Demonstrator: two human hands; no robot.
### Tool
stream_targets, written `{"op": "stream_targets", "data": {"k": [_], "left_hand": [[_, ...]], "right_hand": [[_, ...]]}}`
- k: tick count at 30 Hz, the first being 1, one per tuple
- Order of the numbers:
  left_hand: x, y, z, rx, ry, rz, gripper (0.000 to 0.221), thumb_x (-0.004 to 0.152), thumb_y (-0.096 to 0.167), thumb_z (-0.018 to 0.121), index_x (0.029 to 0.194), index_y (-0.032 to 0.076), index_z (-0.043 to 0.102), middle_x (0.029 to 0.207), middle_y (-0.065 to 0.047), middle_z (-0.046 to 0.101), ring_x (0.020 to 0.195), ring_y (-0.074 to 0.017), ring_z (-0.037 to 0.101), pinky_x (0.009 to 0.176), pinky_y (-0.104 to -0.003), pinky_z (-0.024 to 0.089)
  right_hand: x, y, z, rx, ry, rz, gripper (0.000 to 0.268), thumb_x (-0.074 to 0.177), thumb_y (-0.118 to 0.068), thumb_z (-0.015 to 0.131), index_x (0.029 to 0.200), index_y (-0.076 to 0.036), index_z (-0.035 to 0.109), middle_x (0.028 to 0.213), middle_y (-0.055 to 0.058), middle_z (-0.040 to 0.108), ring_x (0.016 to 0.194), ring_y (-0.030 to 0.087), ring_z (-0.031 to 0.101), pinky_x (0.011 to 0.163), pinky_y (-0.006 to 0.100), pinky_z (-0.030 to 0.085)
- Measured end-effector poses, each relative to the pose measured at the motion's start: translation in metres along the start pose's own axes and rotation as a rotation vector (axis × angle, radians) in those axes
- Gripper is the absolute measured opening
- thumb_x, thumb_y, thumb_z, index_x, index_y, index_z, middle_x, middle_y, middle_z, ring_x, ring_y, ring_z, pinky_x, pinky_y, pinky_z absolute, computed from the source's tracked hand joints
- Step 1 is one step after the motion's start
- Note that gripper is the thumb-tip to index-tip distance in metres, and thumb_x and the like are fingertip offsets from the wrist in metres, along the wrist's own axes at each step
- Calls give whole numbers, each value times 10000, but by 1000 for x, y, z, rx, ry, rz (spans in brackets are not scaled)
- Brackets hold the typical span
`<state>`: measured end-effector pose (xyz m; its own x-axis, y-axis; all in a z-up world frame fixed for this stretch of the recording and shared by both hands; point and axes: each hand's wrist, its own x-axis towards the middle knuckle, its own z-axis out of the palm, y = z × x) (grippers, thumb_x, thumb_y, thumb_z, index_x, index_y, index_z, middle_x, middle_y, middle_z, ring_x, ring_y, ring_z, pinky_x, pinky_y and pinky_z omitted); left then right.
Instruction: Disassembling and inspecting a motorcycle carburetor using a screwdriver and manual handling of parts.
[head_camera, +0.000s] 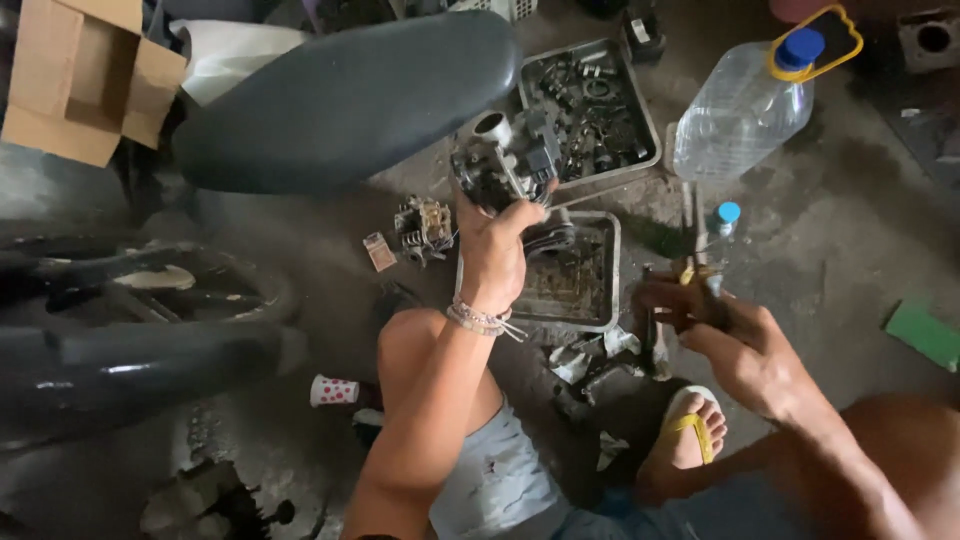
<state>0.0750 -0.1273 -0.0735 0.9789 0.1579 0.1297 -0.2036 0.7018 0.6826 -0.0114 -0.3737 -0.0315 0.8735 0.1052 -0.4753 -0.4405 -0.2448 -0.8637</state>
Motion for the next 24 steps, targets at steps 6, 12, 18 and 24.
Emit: {"op": "stream_targets", "data": {"k": [6, 12, 18, 24], "left_hand": [[-6, -5, 8, 253, 48, 65, 815, 718, -164, 580, 1461, 127, 418, 1236, -73, 583, 988, -189, 568, 879, -324, 495], [-10, -22, 32, 468, 167, 82, 970, 626, -102, 767, 1509, 57, 397, 1328, -156, 551, 1241, -231, 491, 1062, -486, 448], [-12, -27, 51, 489, 177, 67, 1086, 655, -78, 779, 1583, -2, 220, 1371, -228, 467, 1269, -264, 457, 1085, -502, 430], [-6, -39, 43, 361, 73, 130, 1075, 703, -165, 689, 1612, 166, 221, 1387, -178, 482, 1274, -285, 532, 999, -474, 536]], "right_hand": [[5, 3, 7, 16, -98, -6, 663, 735, 59, 471, 1357, -23, 683, 1311, 110, 803, 1197, 223, 736, 965, 338, 531], [-6, -19, 32, -118, 14, -162, 265, 765, -142, 725, 928, 65, 758, 981, 294, 717, 1048, 399, 721, 938, 592, 474], [11, 10, 42, -91, 133, -249, 474, 1058, -356, 598, 788, 13, 723, 782, 239, 639, 825, 326, 666, 779, 490, 506], [12, -19, 48, 81, 111, 34, 694, 934, -476, 637, 1447, -32, 486, 1450, 372, 494, 1434, 498, 411, 1136, 650, 338]]}}
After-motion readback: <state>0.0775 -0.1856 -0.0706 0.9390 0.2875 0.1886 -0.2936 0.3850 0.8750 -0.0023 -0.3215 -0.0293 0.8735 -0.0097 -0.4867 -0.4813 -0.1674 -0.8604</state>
